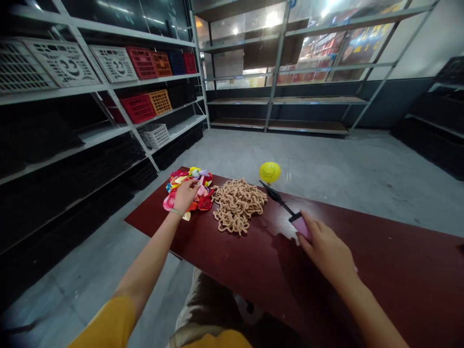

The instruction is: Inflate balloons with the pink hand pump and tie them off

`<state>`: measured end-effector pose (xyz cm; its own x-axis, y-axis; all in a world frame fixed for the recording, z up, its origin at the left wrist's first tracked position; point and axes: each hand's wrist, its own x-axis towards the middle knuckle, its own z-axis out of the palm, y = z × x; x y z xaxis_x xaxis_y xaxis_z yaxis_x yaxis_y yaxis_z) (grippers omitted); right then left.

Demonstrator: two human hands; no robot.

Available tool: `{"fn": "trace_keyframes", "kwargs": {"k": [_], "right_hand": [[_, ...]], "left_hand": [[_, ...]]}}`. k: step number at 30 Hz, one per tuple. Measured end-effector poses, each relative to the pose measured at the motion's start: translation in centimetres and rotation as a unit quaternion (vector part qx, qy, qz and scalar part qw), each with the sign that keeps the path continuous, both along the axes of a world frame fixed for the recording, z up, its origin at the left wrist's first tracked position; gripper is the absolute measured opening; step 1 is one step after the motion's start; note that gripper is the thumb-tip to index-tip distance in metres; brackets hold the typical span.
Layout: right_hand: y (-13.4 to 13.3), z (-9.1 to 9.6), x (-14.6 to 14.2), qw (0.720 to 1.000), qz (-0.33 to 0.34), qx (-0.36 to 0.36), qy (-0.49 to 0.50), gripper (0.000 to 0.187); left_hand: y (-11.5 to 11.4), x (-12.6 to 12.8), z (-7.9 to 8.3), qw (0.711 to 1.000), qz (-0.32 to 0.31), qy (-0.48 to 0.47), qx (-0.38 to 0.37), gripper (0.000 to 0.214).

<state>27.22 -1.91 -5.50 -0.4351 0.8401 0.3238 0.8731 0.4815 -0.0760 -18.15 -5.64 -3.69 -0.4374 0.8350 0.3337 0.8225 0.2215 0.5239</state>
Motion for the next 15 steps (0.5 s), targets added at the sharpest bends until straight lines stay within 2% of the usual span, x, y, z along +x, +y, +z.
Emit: {"fn": "trace_keyframes", "kwargs": {"k": [1, 3, 7, 11, 15], "right_hand": [[0.1, 0.3, -1.0, 1.0, 0.014, 0.005, 0.009, 0.06], [0.4, 0.6, -2.9, 0.999, 0.047, 0.008, 0.024, 0.06], [0.6, 0.7, -5.8, 0.995, 0.083, -0.004, 0.048, 0.06], [0.5, 0.7, -7.2, 0.992, 0.098, -0.021, 0.073, 0.064], [0.5, 0.6, -7.3, 0.989, 0.107, -0.037, 0.09, 0.066]], "left_hand": [[1.0, -0.1, 0.3, 0.998, 0.006, 0.052, -0.042, 0.031], [2.8, -0.1, 0.3, 0.994, 0.012, 0.081, -0.077, 0.03], [4.7, 0.0, -0.7, 0.988, 0.025, 0.091, -0.119, 0.032], [4.6, 0.5, -1.4, 0.988, 0.029, 0.091, -0.12, 0.028], [3.4, 0.7, -0.5, 0.994, 0.027, 0.082, -0.073, 0.028]]}}
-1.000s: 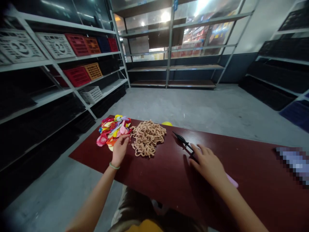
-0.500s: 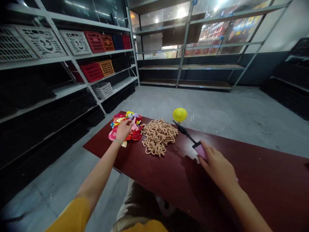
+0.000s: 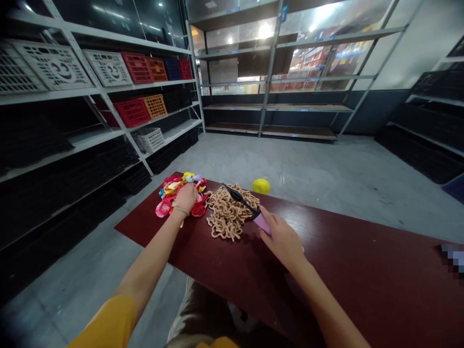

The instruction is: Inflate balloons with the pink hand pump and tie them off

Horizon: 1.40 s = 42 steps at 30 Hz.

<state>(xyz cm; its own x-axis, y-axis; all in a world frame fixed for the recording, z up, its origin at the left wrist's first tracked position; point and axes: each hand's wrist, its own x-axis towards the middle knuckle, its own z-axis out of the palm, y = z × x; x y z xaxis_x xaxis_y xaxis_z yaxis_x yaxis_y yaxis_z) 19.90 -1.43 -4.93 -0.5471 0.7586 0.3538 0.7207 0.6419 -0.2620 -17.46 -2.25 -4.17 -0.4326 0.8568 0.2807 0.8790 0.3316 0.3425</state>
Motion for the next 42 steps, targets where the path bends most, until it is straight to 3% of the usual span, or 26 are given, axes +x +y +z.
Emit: {"fn": "trace_keyframes", "kwargs": {"k": [3, 6, 9, 13, 14, 16, 19, 21, 27, 31, 35, 42], "right_hand": [[0.0, 0.0, 0.3, 1.0, 0.006, -0.005, 0.004, 0.066], [-0.1, 0.1, 0.7, 1.0, -0.001, -0.01, 0.012, 0.065], [-0.4, 0.5, 1.2, 0.999, -0.011, -0.028, 0.027, 0.065], [-0.7, 0.7, 1.8, 0.997, -0.022, -0.056, 0.049, 0.066], [-0.8, 0.7, 2.0, 0.997, -0.022, -0.057, 0.054, 0.066], [-0.9, 0.6, 2.3, 0.996, -0.02, -0.057, 0.065, 0.066], [-1.0, 0.3, 2.7, 0.995, -0.02, -0.057, 0.076, 0.067], [-1.1, 0.1, 2.9, 0.995, -0.024, -0.06, 0.082, 0.067], [-1.4, -0.7, 3.1, 0.992, -0.037, -0.064, 0.101, 0.066], [-1.7, -0.7, 2.9, 0.993, -0.049, -0.061, 0.087, 0.065], [-2.0, -0.6, 2.8, 0.995, -0.051, -0.055, 0.069, 0.063], [-2.3, -0.7, 2.6, 0.999, -0.027, 0.002, 0.032, 0.062]], "left_hand": [[-1.0, 0.0, 1.0, 0.998, -0.003, -0.017, 0.057, 0.03], [-1.7, 0.4, 1.9, 0.976, -0.019, -0.146, 0.162, 0.027], [-2.5, 1.7, 2.5, 0.912, -0.047, -0.34, 0.225, 0.021], [-3.6, 4.4, 3.2, 0.819, -0.119, -0.519, 0.216, 0.025], [-3.9, 5.1, 3.3, 0.809, -0.139, -0.531, 0.21, 0.025], [-4.4, 6.3, 3.6, 0.816, -0.165, -0.519, 0.196, 0.023], [-5.1, 7.9, 3.8, 0.841, -0.16, -0.489, 0.169, 0.019], [-5.4, 8.7, 3.8, 0.836, -0.151, -0.509, 0.136, 0.021], [-6.1, 10.9, 2.6, 0.726, -0.203, -0.645, 0.124, 0.03], [-6.2, 11.8, 1.4, 0.711, -0.191, -0.654, 0.173, 0.026], [-6.1, 12.4, 0.7, 0.669, -0.162, -0.7, 0.189, 0.028], [-4.8, 12.2, 1.6, 0.614, -0.119, -0.748, 0.224, 0.042]]}}
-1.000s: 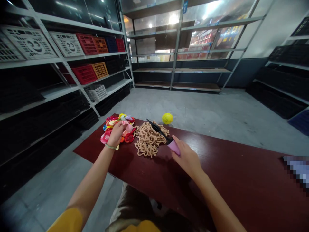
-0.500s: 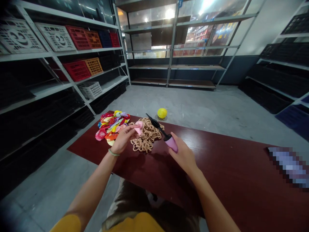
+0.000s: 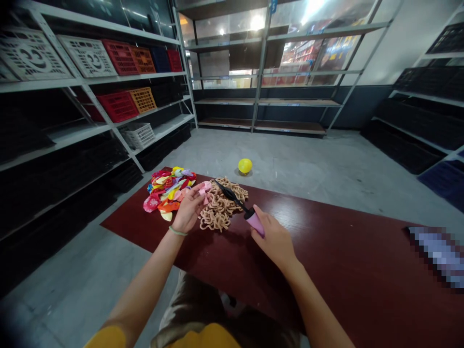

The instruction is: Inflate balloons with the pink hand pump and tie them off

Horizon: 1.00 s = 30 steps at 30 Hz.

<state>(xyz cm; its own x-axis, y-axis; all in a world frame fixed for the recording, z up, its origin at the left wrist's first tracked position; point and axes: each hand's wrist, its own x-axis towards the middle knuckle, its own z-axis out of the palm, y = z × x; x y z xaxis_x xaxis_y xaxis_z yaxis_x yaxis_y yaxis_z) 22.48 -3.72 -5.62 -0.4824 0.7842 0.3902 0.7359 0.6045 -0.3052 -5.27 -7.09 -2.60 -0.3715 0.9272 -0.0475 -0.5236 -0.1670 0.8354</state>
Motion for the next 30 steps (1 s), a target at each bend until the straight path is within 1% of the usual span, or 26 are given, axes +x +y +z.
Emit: {"fn": "trace_keyframes", "kwargs": {"k": [2, 5, 7, 9, 13, 19, 25, 30], "right_hand": [[-0.2, 0.0, 0.0, 1.0, 0.007, 0.018, -0.007, 0.062], [-0.7, 0.2, -0.1, 0.999, 0.025, 0.043, -0.018, 0.064], [-1.1, 0.3, -0.3, 0.997, 0.048, 0.058, -0.028, 0.064], [-1.4, 0.3, -0.6, 0.994, 0.071, 0.071, -0.035, 0.065], [-1.8, 0.2, -1.1, 0.991, 0.088, 0.092, -0.042, 0.067], [-1.8, 0.3, -1.6, 0.993, 0.081, 0.077, -0.044, 0.069], [-1.9, 0.2, -1.8, 0.993, 0.079, 0.07, -0.048, 0.07], [-1.9, 0.1, -1.9, 0.994, 0.08, 0.06, -0.047, 0.073]], "left_hand": [[0.5, -0.2, 0.4, 0.999, 0.025, -0.021, 0.002, 0.044], [1.4, -0.6, 0.8, 0.995, 0.08, -0.058, 0.011, 0.044], [1.8, -0.8, 0.9, 0.99, 0.115, -0.076, 0.003, 0.037], [2.0, -1.0, 1.0, 0.987, 0.137, -0.088, -0.003, 0.027], [1.9, -1.2, 1.0, 0.984, 0.143, -0.11, 0.01, 0.016], [1.5, -0.5, 0.9, 0.984, 0.149, -0.094, 0.019, 0.015], [1.6, 0.4, 0.6, 0.986, 0.147, -0.061, 0.045, 0.018], [1.9, 0.7, 0.1, 0.987, 0.158, 0.006, 0.041, 0.02]]}}
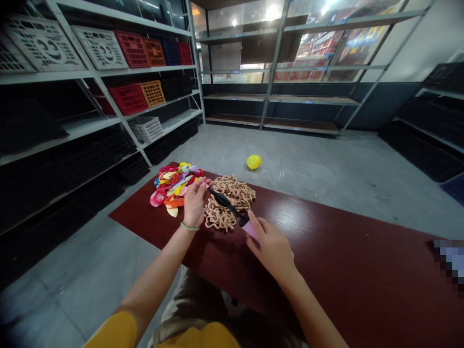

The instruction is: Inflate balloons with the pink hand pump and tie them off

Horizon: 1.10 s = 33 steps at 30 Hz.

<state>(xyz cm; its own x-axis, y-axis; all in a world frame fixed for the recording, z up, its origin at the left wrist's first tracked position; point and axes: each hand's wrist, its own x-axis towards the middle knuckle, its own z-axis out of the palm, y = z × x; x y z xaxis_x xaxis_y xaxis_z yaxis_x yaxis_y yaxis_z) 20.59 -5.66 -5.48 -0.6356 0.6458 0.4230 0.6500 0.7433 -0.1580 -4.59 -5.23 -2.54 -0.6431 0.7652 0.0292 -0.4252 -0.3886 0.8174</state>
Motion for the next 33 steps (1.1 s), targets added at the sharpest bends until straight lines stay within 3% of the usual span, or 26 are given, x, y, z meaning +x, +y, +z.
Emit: {"fn": "trace_keyframes", "kwargs": {"k": [7, 10, 12, 18, 22, 27, 33], "right_hand": [[-0.3, -0.2, -0.8, 1.0, 0.002, -0.018, 0.014, 0.075], [-0.7, -0.4, -1.3, 0.999, 0.002, -0.024, 0.026, 0.076], [-0.9, -0.6, -1.4, 0.999, 0.001, -0.023, 0.038, 0.075], [-1.0, -1.5, -1.1, 0.996, -0.017, -0.013, 0.082, 0.055], [-0.9, -1.8, -1.0, 0.995, -0.009, 0.044, 0.092, 0.042], [-0.9, -1.8, -1.1, 0.992, 0.003, 0.092, 0.082, 0.034], [-1.0, -1.5, -1.0, 0.993, 0.006, 0.08, 0.083, 0.039]], "left_hand": [[0.5, 1.5, -0.7, 0.997, 0.037, 0.071, 0.015, 0.029], [0.9, 2.7, -0.4, 0.997, 0.065, 0.014, 0.031, 0.038], [1.1, 3.4, -0.2, 0.996, 0.066, -0.044, 0.036, 0.029], [1.0, 4.6, 0.6, 0.976, 0.023, -0.213, 0.03, 0.015], [0.8, 4.8, 1.4, 0.955, 0.011, -0.296, 0.013, 0.015], [0.7, 4.5, 1.7, 0.941, 0.016, -0.337, 0.016, 0.016], [0.2, 4.4, 1.4, 0.939, -0.082, -0.333, -0.02, 0.035]]}}
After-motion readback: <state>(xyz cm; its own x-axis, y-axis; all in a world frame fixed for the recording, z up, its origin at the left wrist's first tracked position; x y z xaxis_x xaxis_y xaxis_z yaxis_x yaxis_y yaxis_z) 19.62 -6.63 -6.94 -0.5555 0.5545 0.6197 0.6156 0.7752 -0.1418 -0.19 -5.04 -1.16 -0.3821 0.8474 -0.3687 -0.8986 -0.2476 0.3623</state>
